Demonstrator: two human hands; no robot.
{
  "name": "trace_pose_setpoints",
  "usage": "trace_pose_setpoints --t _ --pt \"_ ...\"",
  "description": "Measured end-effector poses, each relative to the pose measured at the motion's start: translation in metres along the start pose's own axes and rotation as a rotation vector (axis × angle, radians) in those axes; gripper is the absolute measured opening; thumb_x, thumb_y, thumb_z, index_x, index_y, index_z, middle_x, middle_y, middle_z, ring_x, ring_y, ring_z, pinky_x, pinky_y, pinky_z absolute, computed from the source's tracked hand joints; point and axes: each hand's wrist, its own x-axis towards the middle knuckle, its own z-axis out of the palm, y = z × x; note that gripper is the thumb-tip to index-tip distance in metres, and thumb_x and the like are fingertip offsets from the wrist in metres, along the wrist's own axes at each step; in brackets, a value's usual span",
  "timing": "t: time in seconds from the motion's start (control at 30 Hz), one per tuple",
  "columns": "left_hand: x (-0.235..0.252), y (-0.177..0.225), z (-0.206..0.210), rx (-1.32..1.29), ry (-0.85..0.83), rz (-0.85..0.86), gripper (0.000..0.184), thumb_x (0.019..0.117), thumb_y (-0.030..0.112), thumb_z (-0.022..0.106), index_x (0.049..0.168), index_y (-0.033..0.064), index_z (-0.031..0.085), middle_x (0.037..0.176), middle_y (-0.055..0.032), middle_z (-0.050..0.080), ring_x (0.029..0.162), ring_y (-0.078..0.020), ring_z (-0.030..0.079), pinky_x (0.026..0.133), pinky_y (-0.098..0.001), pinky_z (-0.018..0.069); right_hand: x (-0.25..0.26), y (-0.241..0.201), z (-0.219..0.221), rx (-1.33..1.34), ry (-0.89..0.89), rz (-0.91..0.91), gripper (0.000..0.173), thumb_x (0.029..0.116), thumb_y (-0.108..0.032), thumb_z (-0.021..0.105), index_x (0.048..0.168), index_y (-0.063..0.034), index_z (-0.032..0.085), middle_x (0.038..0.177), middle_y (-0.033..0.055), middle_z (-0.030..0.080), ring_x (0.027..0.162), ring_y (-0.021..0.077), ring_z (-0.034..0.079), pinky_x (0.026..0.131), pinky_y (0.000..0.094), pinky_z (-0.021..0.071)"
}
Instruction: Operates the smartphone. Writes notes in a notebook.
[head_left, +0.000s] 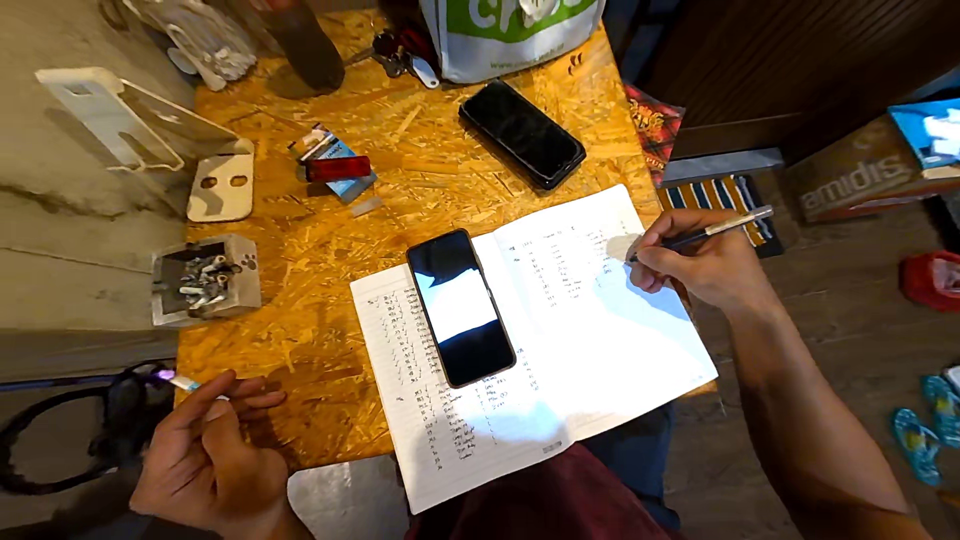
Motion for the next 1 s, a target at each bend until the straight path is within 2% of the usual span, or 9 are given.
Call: trace_pose_setpoints --t 0.1,0.43,0.67,0.73,1.0 --pt "0.000 0.001 0.000 0.006 -0.002 -0.006 0.032 0.1071 0.006 0.037 0.125 -0.0103 0.057 0.100 -0.0059 0.072 0.079 -0.0111 0.071 0.071 -0.0267 0.0607 -0.003 0.002 0.000 0.007 0.012 -0.012 0.006 0.0883 -0.001 0.068 0.089 -0.0059 0.065 0.070 0.0071 0.071 0.054 0.0161 0.068 0.050 0.0281 0.0601" --pt "-0.001 0.000 -0.002 -0.007 -0.014 0.015 0.032 0.1078 0.008 0.037 0.126 -0.0086 0.058 0.102 -0.0043 0.071 0.080 -0.0107 0.071 0.072 -0.0268 0.0608 -0.002 0.004 0.000 0.026 0.021 -0.005 0.004 0.0894 -0.002 0.068 0.089 -0.0059 0.066 0.068 0.0061 0.070 0.053 0.0148 0.067 0.048 0.0266 0.0587" --pt "0.002 0.019 0.005 -0.018 0.024 -0.009 0.029 0.1057 0.003 0.039 0.122 -0.0031 0.062 0.096 -0.0007 0.074 0.078 -0.0106 0.072 0.070 -0.0296 0.0625 -0.010 0.009 0.000 -0.083 0.034 -0.063 0.004 0.0946 -0.013 0.067 0.099 -0.0133 0.066 0.075 -0.0031 0.069 0.057 0.0080 0.066 0.051 0.0231 0.0582" --pt "0.002 0.016 0.005 -0.003 0.030 -0.003 0.029 0.1060 0.003 0.039 0.123 -0.0028 0.062 0.095 -0.0023 0.073 0.076 -0.0113 0.072 0.067 -0.0295 0.0616 -0.012 0.012 0.002 -0.059 0.041 -0.095 0.005 0.0936 -0.013 0.067 0.098 -0.0139 0.067 0.075 -0.0033 0.068 0.056 0.0082 0.065 0.050 0.0234 0.0579" --pt "0.002 0.014 0.007 -0.026 0.042 0.016 0.029 0.1065 0.004 0.040 0.124 -0.0009 0.063 0.098 -0.0016 0.074 0.078 -0.0109 0.072 0.068 -0.0286 0.0618 -0.014 0.013 0.006 -0.065 0.088 -0.121 0.007 0.0914 -0.011 0.067 0.097 -0.0154 0.067 0.075 -0.0049 0.067 0.056 0.0077 0.064 0.050 0.0232 0.0577"
